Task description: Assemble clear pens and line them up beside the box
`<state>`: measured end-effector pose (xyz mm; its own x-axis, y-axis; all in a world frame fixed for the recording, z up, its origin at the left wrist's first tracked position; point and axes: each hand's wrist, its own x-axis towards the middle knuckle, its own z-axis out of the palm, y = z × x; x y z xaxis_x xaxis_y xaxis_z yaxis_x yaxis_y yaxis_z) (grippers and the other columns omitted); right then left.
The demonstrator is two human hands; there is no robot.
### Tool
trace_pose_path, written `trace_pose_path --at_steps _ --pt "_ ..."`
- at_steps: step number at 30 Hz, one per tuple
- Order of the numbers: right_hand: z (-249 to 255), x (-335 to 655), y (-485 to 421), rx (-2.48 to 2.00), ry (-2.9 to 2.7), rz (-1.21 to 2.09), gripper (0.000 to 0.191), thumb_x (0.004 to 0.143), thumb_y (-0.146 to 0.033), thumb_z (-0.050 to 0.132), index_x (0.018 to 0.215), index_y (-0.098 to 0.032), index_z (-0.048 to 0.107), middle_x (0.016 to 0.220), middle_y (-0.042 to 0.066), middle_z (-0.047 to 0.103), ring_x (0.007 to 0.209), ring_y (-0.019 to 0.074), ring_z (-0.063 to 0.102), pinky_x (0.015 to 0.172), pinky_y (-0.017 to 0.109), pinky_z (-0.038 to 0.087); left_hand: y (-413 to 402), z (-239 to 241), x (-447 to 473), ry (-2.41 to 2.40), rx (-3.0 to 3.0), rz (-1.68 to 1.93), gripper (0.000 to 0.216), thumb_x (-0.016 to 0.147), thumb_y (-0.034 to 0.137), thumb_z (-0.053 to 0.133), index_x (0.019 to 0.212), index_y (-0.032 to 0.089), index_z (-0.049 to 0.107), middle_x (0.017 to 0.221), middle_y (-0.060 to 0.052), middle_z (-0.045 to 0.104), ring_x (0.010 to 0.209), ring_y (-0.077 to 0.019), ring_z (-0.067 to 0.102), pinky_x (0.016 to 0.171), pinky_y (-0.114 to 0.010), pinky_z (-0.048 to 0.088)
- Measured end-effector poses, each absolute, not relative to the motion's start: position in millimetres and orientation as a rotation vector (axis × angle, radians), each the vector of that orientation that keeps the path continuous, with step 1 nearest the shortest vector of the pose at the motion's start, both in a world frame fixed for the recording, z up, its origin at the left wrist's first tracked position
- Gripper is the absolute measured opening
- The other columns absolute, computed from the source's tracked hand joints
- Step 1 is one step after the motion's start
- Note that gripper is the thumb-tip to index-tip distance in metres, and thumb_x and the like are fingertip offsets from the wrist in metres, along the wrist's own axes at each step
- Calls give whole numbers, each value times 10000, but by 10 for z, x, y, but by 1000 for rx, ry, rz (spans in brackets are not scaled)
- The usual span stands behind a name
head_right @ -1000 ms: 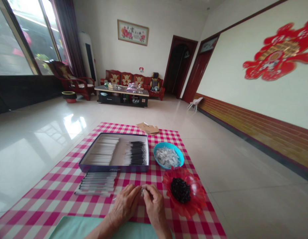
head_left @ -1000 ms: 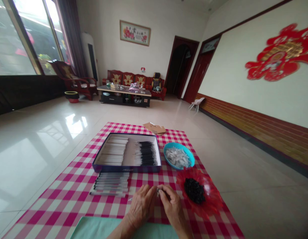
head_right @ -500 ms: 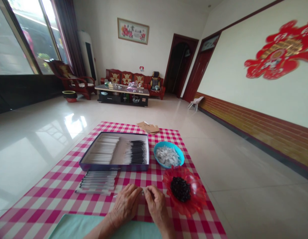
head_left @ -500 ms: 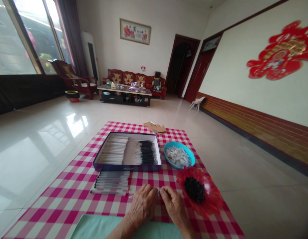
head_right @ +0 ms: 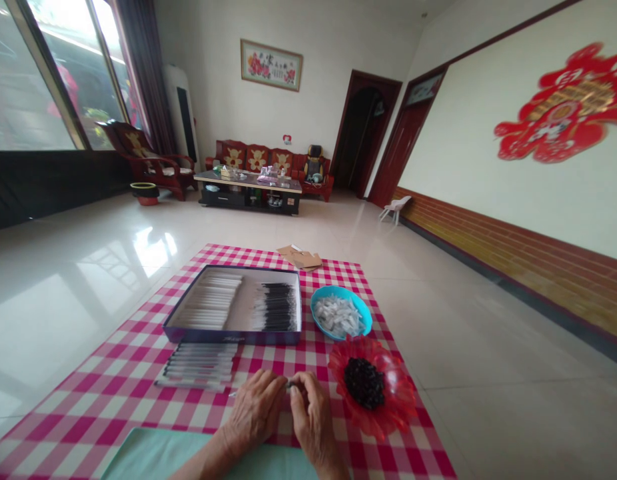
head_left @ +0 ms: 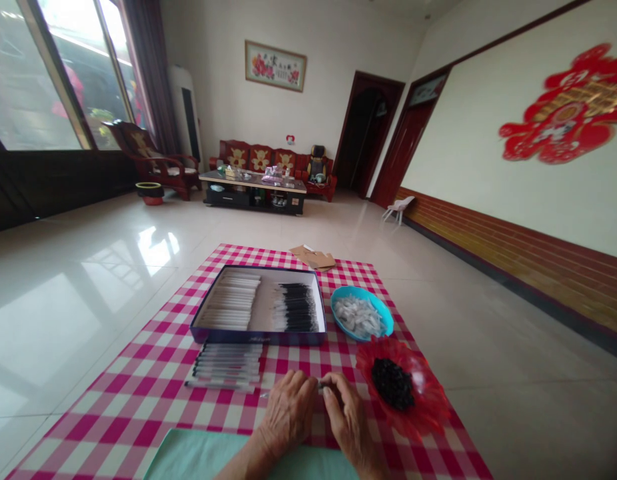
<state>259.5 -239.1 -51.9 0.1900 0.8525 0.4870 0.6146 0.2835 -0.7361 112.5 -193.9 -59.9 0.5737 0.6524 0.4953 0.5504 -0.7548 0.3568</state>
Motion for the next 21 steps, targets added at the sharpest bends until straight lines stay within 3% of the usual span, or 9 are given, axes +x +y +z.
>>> trace_pose_path --at_steps 6,10,17,21 --pt "-619 2601 -2336 -1408 -1505 275 178 903 -247 440 834 -214 600 816 28 658 773 174 645 718 229 502 -1945 -614 1128 955 2661 903 176 861 129 415 944 206 550 789 -42 544 723 -212 479 658 -334 371" --pt "-648 2591 -2301 -1420 -1474 274 219 907 -257 447 754 -222 599 723 14 635 713 176 643 674 230 504 -1944 -642 1127 951 2667 896 151 862 128 417 901 203 541 792 -44 544 727 -211 474 667 -335 371" --pt "-549 2596 -2387 -1383 -1471 331 137 884 -261 469 932 -234 595 841 21 672 778 183 663 693 227 532 -1950 -599 1117 1011 2647 926 166 863 127 415 926 211 544 789 -43 544 717 -202 476 658 -322 372" --pt "-550 2589 -2384 -1378 -1476 330 139 880 -247 478 898 -229 615 865 29 677 814 187 663 737 233 528 -1951 -580 1119 1002 2653 934 163 857 131 422 926 211 546 787 -43 544 713 -201 481 642 -315 373"
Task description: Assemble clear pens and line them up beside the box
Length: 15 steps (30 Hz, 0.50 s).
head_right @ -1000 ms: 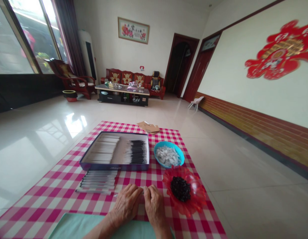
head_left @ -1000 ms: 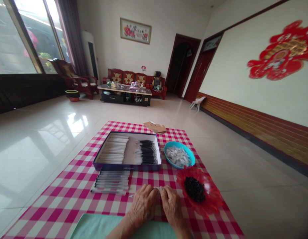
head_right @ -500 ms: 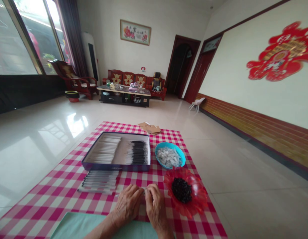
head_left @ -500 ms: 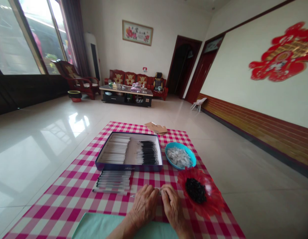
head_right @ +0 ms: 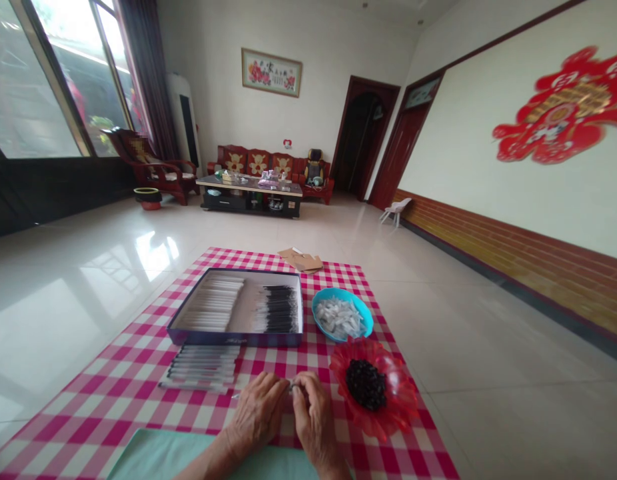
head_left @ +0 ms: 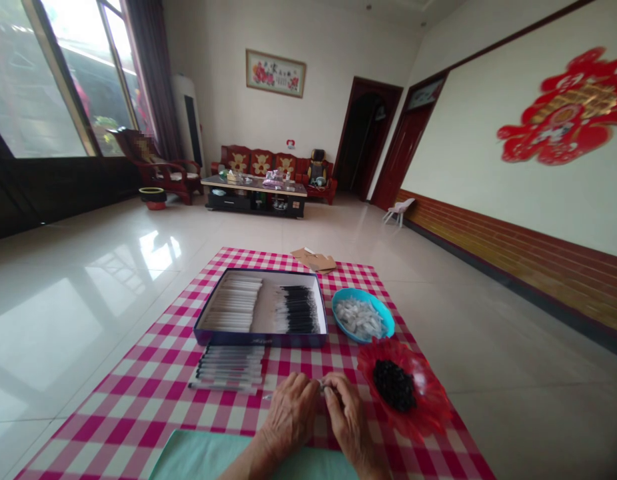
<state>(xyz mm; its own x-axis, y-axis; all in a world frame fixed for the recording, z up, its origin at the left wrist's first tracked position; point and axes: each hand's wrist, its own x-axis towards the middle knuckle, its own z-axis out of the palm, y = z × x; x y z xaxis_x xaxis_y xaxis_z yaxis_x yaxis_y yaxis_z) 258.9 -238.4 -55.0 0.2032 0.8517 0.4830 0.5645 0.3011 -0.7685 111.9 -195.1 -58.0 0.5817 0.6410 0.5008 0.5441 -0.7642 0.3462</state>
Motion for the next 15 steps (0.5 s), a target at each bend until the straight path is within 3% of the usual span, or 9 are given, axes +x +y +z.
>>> trace_pose_path --at_steps 10,15 --pt "-631 2580 -2333 -1455 -1430 279 310 912 -368 440 735 -213 642 732 50 684 722 206 675 675 257 551 -1958 -617 1122 958 2667 928 168 844 108 416 905 206 538 781 -43 545 715 -207 486 658 -324 380" --pt "-588 2596 -2369 -1414 -1425 312 273 910 -387 433 871 -211 638 816 51 692 764 206 674 690 259 556 -1953 -595 1121 976 2675 940 185 853 107 412 939 207 542 779 -40 545 708 -200 489 646 -313 376"
